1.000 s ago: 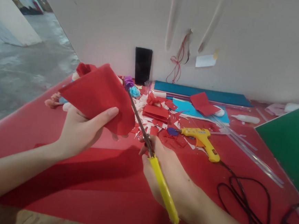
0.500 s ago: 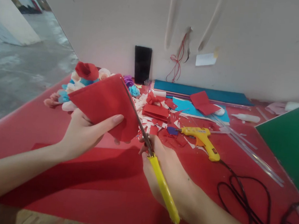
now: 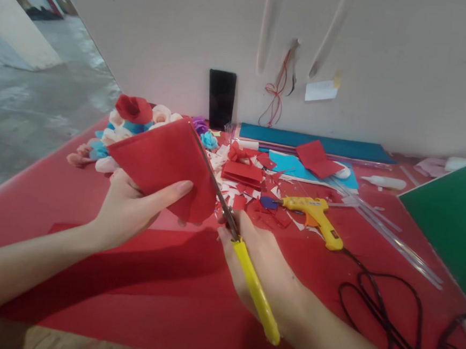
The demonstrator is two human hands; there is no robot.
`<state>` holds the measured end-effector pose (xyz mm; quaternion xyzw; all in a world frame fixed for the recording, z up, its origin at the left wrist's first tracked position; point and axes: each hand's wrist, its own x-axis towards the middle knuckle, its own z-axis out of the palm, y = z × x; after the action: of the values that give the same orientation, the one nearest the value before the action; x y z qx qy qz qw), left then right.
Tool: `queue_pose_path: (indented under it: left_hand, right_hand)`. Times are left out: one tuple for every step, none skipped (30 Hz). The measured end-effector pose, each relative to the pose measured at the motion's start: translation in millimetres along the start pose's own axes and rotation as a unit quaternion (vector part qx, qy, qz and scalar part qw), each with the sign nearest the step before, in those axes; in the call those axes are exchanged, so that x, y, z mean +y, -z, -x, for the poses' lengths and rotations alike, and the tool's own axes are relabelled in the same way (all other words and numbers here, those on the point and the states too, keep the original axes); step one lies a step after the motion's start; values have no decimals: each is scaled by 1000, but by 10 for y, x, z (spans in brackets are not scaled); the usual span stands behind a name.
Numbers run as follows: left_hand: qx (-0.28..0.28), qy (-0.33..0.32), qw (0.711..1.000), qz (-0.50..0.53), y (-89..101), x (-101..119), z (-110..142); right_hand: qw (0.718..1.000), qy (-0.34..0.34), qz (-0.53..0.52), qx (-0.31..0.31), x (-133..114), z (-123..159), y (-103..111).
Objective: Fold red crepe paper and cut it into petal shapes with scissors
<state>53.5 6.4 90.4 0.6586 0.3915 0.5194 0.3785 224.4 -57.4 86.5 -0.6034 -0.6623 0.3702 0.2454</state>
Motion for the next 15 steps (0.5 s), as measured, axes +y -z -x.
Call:
queue_pose_path:
  left_hand:
    - [1,-2,1000,1,-1,-3,2]
    - [0,-2,1000,0,-1,-5,4]
    - [-2,0,1000,0,0,-5,5]
    - [-5,4,1000,0,0,-5,6]
    - [-7,10,1000,1,1,-4,6]
    - [-9,15,1000,2,3,-2,6]
    - [-10,17,1000,5,4,0,5]
    - [-10,18,1000,10,5,1,5]
    - [-10,18,1000,15,6,1,5]
    - [-11,20,1000,21,7,0,5]
    - [-14,24,999,26,8,-2,5]
    - [-17,30,999,32,8,-4,6]
    - [-21,37,998,38,7,-5,8]
    - [-25,42,998,43,6,-6,9]
    - [-28,46,997,48,5,-6,10]
  right_hand:
    - [1000,-1,0,1,6,-4,-3]
    - [1000,-2,1,3,11,-9,-5]
    - [1000,-4,2,3,15,-14,-6]
    - [1000,-3,4,2,19,-18,-6]
    - [1000,-1,6,3,25,-20,-6]
    - [1000,3,7,3,31,-21,-6]
    - [1000,7,6,3,37,-21,-8]
    - [1000,10,4,2,44,-19,-10]
    - [1000,12,2,4,51,-17,-14]
    - [1000,13,0,7,56,-15,-18]
    - [1000,15,-1,10,60,-12,-22]
    - [1000,18,0,13,63,-10,-27]
    - [1000,23,0,18,63,-7,-32]
    - [999,29,2,24,63,-5,-38]
    - [999,35,4,30,63,-3,-45]
